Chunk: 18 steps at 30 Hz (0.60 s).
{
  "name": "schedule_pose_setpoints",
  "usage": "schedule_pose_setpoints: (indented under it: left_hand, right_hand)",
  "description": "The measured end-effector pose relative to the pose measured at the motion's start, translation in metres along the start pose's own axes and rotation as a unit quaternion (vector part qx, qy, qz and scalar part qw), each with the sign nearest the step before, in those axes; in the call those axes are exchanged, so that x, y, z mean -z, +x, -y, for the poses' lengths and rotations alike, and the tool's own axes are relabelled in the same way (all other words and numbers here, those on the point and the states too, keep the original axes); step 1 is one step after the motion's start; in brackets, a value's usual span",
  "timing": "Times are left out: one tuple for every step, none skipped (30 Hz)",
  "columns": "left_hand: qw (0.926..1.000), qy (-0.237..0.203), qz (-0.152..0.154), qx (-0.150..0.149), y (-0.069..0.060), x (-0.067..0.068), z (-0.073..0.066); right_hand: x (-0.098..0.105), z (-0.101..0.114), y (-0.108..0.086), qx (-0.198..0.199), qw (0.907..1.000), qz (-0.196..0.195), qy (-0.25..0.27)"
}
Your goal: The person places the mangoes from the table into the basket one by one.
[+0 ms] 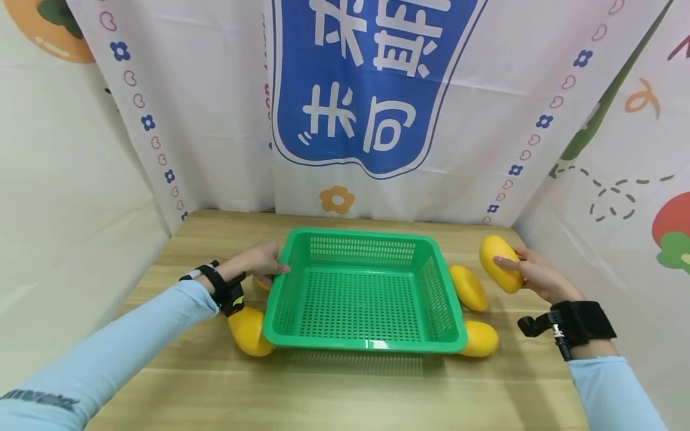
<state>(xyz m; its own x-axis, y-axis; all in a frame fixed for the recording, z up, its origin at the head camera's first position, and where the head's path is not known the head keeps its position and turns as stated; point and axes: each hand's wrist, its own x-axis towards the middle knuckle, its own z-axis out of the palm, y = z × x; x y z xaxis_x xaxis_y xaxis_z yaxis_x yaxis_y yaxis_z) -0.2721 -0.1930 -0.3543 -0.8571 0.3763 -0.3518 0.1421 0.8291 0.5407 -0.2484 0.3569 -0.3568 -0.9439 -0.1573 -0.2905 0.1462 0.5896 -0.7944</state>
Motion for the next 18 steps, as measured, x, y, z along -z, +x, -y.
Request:
schedule_pose_setpoints:
  left_hand:
    - [1.0000,0.001,0.000,0.001,0.000,0.001,0.000]
    - [1.0000,0.001,0.001,0.004,0.000,0.001,0.000]
    - [1.0000,0.002,0.002,0.006,-0.001,0.002,0.000]
    - [0.9999,0.004,0.003,0.010,-0.001,0.002,0.000]
    - [0.9999,0.006,0.005,0.012,0.000,0.003,0.000]
    - [0.9999,0.007,0.006,0.013,0.000,0.003,0.001]
    - [0.9999,0.008,0.008,0.012,0.000,0.003,0.001]
    - [0.9999,0.009,0.009,0.011,0.001,0.004,0.001]
    - [0.9998,0.014,0.010,0.010,0.002,0.004,0.001]
    - [0.9997,0.018,0.010,0.010,0.002,0.004,0.001]
    - [0.9997,0.020,0.011,0.008,0.003,0.004,0.000]
    - [0.9997,0.021,0.012,0.009,0.004,0.004,0.000]
    - [0.9996,0.024,0.012,0.008,0.004,0.004,0.000]
    - [0.9996,0.025,0.012,0.010,0.005,0.004,0.000]
    - [0.9995,0.027,0.013,0.010,0.005,0.004,0.000]
    - [0.9995,0.026,0.013,0.010,0.005,0.003,0.000]
    - [0.9995,0.025,0.013,0.010,0.005,0.003,0.000]
    - [0.9995,0.025,0.013,0.011,0.005,0.003,0.000]
  right_hand:
    - [0.000,0.004,0.000,0.005,1.0000,-0.001,0.000]
    - [-0.001,0.007,0.001,0.011,0.9999,-0.002,-0.001]
    - [-0.001,0.011,0.002,0.015,0.9999,-0.002,-0.001]
    - [-0.002,0.015,0.003,0.018,0.9998,-0.004,-0.003]
    - [-0.003,0.018,0.004,0.022,0.9997,-0.004,-0.002]
    - [-0.003,0.022,0.005,0.024,0.9997,-0.005,-0.004]
    - [-0.004,0.025,0.005,0.027,0.9996,-0.007,-0.007]
    - [-0.005,0.029,0.006,0.030,0.9995,-0.007,-0.010]
    - [-0.006,0.032,0.007,0.034,0.9993,-0.007,-0.011]
    - [-0.007,0.036,0.007,0.039,0.9992,-0.006,-0.013]
    - [-0.008,0.039,0.007,0.044,0.9989,-0.005,-0.015]
    - [-0.009,0.042,0.008,0.048,0.9987,-0.004,-0.018]
    - [-0.011,0.045,0.009,0.052,0.9984,-0.003,-0.021]
    - [-0.012,0.048,0.010,0.056,0.9982,-0.001,-0.021]
    - [-0.014,0.051,0.011,0.058,0.9981,-0.001,-0.022]
    - [-0.015,0.053,0.011,0.058,0.9980,-0.002,-0.025]
    - [-0.017,0.056,0.012,0.059,0.9977,-0.004,-0.031]
    - [-0.019,0.059,0.013,0.059,0.9977,-0.005,-0.034]
